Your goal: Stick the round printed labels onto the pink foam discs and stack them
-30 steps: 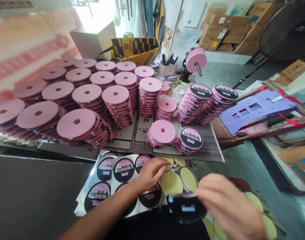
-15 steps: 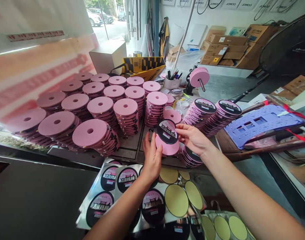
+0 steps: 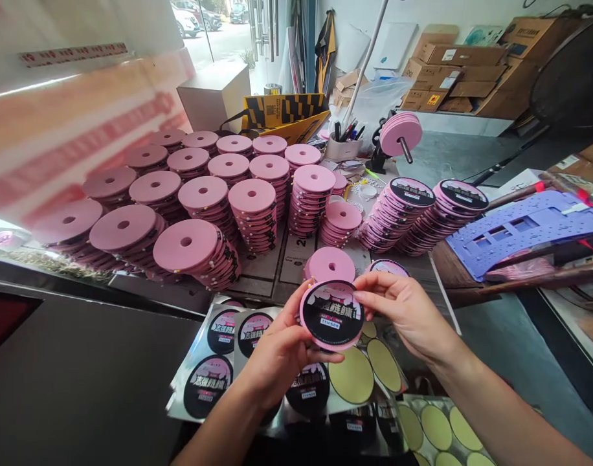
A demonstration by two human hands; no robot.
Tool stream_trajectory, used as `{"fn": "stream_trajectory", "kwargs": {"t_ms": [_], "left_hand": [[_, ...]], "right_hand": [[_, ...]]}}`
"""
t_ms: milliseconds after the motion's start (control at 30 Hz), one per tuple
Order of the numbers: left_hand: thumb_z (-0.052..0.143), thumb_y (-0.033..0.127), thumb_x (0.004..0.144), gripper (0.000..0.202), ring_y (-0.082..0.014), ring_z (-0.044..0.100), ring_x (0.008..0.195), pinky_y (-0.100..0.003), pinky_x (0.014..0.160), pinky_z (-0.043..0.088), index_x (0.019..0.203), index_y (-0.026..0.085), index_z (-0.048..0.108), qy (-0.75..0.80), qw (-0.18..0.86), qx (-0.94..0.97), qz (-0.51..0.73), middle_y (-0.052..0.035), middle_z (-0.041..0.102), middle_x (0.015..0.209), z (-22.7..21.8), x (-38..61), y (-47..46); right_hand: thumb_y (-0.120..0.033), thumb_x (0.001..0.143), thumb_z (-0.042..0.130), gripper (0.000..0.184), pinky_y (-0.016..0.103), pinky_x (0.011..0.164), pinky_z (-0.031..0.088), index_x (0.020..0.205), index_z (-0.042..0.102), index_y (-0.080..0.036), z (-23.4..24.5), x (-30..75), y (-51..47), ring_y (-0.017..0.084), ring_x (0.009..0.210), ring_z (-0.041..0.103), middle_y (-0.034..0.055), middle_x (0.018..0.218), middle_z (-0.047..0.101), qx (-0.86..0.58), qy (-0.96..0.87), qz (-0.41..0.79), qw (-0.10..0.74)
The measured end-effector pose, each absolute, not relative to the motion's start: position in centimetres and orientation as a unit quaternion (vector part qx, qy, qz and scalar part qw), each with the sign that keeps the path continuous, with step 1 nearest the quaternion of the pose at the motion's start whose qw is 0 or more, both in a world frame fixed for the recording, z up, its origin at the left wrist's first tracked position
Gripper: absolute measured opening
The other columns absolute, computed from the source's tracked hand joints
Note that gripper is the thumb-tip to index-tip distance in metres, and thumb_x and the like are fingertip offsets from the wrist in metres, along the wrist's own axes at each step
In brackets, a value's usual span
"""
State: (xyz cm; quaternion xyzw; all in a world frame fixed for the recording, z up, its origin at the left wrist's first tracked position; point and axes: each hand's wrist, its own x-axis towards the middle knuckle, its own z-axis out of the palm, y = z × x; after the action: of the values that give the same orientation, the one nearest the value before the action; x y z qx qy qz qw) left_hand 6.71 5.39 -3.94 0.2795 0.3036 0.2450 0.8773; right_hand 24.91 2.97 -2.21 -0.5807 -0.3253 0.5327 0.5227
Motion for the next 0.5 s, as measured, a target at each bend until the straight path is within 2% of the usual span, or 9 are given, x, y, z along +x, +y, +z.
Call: {"fn": "stream_trajectory", "kwargs": {"t_ms": [167,367,500], "left_hand": [[0.046,0.006,0.055,0.084,-0.0203,0.058,0.095,-0.040,0.080,0.052,0.132,0.034,0.029,0.292,0.871,0.306,0.251,-0.0025,0.044,0.133,-4.25,6.46,5.10],[0.050,0.004,0.055,0.081,-0.0205,0.056,0.096,-0.037,0.077,0.052,0.129,0.036,0.036,0.278,0.876,0.296,0.260,-0.0013,0.042,0.135,-4.30,6.40,4.88],[0.056,0.003,0.058,0.078,-0.0207,0.057,0.094,-0.035,0.074,0.052,0.127,0.034,0.039,0.281,0.880,0.278,0.266,-0.0039,0.047,0.128,-3.95,6.56,4.82]], "right_hand": [[-0.034,0.054,0.077,0.024,0.022,0.045,0.042,0.066,0.064,-0.017,-2.65,24.93,2.32,0.010,0.049,0.051,-0.0001,0.058,0.060,-0.588,-0.339,0.521,0.518],[-0.032,0.057,0.075,0.023,0.021,0.046,0.042,0.070,0.064,-0.016,-3.02,24.97,1.92,0.009,0.049,0.051,-0.0003,0.060,0.061,-0.589,-0.339,0.521,0.517],[-0.031,0.058,0.075,0.022,0.021,0.045,0.042,0.070,0.064,-0.016,-3.06,25.00,1.88,0.009,0.049,0.051,-0.0005,0.059,0.060,-0.585,-0.339,0.525,0.516]]}}
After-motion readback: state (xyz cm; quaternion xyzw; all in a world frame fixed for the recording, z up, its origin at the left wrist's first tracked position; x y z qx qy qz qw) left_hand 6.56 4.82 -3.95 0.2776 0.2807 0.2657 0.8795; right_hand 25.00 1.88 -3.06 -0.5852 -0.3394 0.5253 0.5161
